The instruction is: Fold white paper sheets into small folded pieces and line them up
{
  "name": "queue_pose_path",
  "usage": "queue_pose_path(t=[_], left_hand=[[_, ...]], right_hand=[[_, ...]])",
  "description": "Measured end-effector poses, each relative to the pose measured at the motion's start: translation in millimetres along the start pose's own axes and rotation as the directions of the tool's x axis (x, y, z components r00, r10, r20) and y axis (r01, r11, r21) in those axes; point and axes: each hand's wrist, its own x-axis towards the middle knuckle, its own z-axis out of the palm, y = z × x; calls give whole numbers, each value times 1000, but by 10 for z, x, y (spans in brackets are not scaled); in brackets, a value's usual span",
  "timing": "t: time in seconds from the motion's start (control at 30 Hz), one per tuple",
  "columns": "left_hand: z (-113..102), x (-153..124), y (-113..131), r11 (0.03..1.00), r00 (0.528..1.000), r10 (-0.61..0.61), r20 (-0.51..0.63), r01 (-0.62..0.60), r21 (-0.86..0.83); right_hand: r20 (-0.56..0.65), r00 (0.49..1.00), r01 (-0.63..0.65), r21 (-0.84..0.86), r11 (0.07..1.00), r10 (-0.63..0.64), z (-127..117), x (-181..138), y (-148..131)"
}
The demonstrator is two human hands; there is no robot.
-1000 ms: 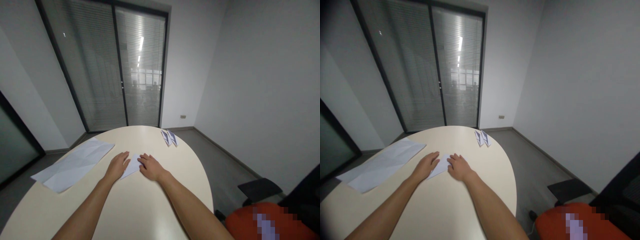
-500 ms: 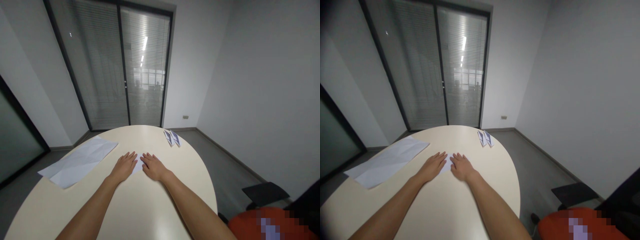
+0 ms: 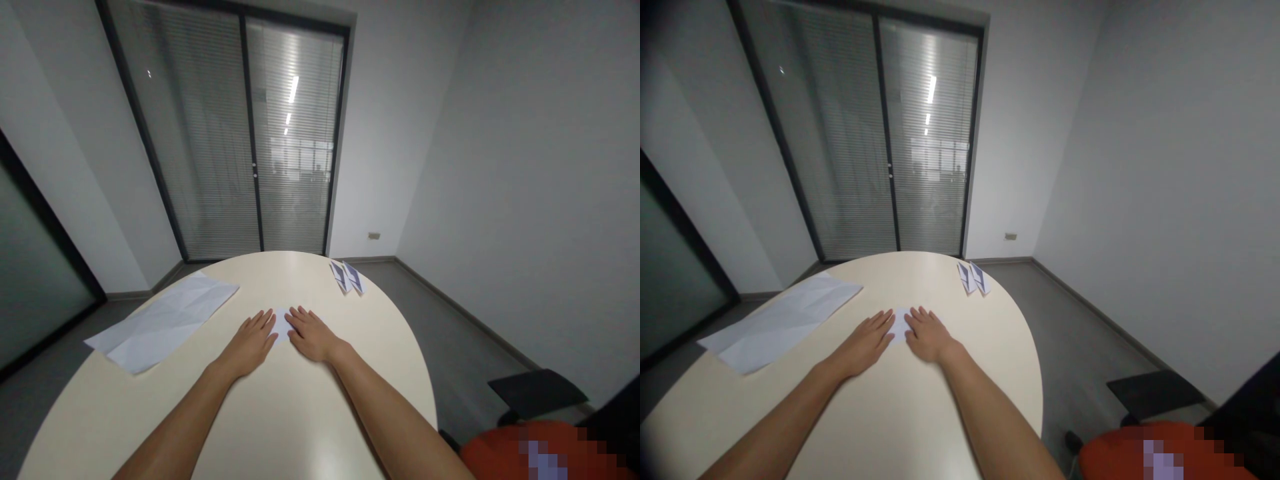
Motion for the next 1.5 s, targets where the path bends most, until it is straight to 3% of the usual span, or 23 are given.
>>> queue_pose_path(t=[0.1,0.2,0.43,0.63,0.93,1.1,1.3,1.5], left_hand=[[-48,-8,26,996,995,81,-57,-83,-30],[-105,-22,58,987,985,129,-119,-139,-79],[-183,-52,86,982,984,123,-127,-139,-129],[-185,-43,90,989,992,43,-122,-59,-133],[-244,-32,191,993,986,-81,-147,67,-98],[-201,-11,164,985,965,-149,-218,125,-119],[-140,21,171,940,903,-311,-298,245,-238],[-156,19,222,880,865,-413,-285,300,-368]], right_hand=[[0,997,77,71,994,-77,-60,-34,81],[-73,989,142,147,979,-132,-127,-72,178],[-189,982,66,221,973,-24,-242,-104,368],[-183,982,-15,209,978,54,-275,-93,411],[-257,966,36,206,978,19,-331,-93,373],[-317,948,38,222,974,36,-327,-79,421],[-428,900,38,265,964,82,-265,-47,516],[-589,791,83,375,923,168,-222,17,559]])
